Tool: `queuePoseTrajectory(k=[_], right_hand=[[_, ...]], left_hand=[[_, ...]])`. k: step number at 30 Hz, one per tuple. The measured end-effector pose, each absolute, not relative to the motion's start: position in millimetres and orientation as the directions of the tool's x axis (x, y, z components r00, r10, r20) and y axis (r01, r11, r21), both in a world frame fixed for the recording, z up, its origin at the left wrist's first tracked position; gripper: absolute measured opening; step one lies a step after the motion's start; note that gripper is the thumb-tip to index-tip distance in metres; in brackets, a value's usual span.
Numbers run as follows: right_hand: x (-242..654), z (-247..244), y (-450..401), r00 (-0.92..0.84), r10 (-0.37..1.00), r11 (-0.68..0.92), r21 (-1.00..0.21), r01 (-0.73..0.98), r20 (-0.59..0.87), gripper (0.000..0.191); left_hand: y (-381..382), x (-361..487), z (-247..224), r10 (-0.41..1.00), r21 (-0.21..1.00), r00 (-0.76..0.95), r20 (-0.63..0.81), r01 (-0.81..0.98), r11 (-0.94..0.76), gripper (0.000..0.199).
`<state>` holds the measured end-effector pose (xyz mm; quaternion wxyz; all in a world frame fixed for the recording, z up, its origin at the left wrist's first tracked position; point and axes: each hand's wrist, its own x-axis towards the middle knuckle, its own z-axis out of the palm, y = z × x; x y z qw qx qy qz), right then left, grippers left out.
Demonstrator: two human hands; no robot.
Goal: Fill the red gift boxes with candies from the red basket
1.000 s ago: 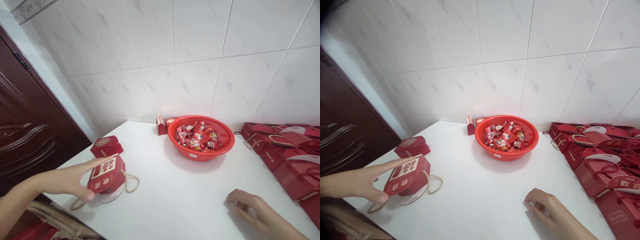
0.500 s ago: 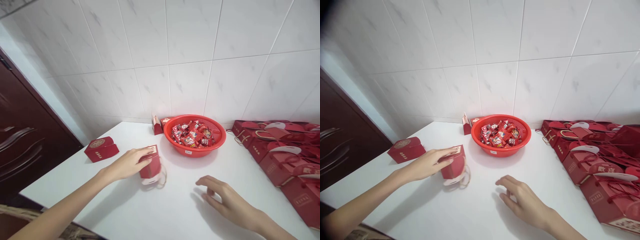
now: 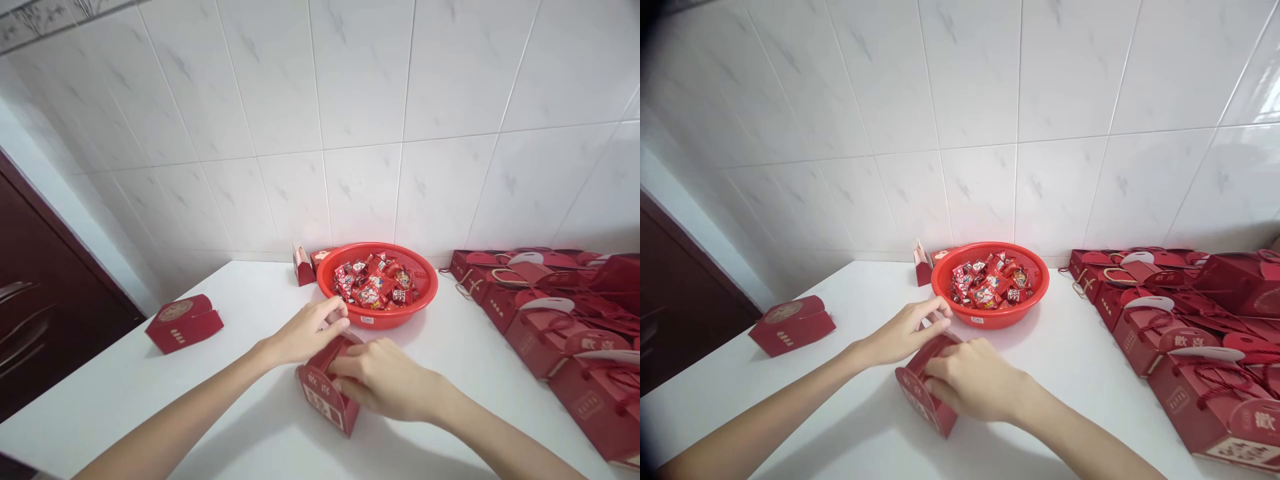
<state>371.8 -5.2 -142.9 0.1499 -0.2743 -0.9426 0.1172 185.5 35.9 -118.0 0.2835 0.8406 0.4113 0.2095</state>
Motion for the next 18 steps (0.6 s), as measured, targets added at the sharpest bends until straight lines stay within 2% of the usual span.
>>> queuePoseTrajectory(k=[3,7,11,15,18], right_hand=[[361,-147,-1,-0.808,0.562,0.818,-0.264,0.510,0.180,0.014],[355,-148,3,-0.793,0.587,0.803,-0.242,0.545,0.161,0.016],[361,-146,2,-0.762,0.605,0.795,-0.232,0.560,0.231,0.020],[366,-164,7,-0.697,0.603,0.789,-0.161,0.593,0.388,0.032],[372,-186,13,-0.716,0.564,0.803,-0.069,0.592,0.411,0.022]], left_hand=[[31,178,-117,0.797,0.655,0.595,0.103,0.563,-0.504,0.029],[27,171,-119,0.766,0.638,0.642,0.030,0.578,-0.509,0.045],[27,167,-126,0.782,0.662,0.624,0.010,0.582,-0.473,0.052],[30,161,-140,0.813,0.648,0.581,-0.037,0.634,-0.423,0.039],[36,157,-158,0.795,0.611,0.602,-0.083,0.660,-0.436,0.044]])
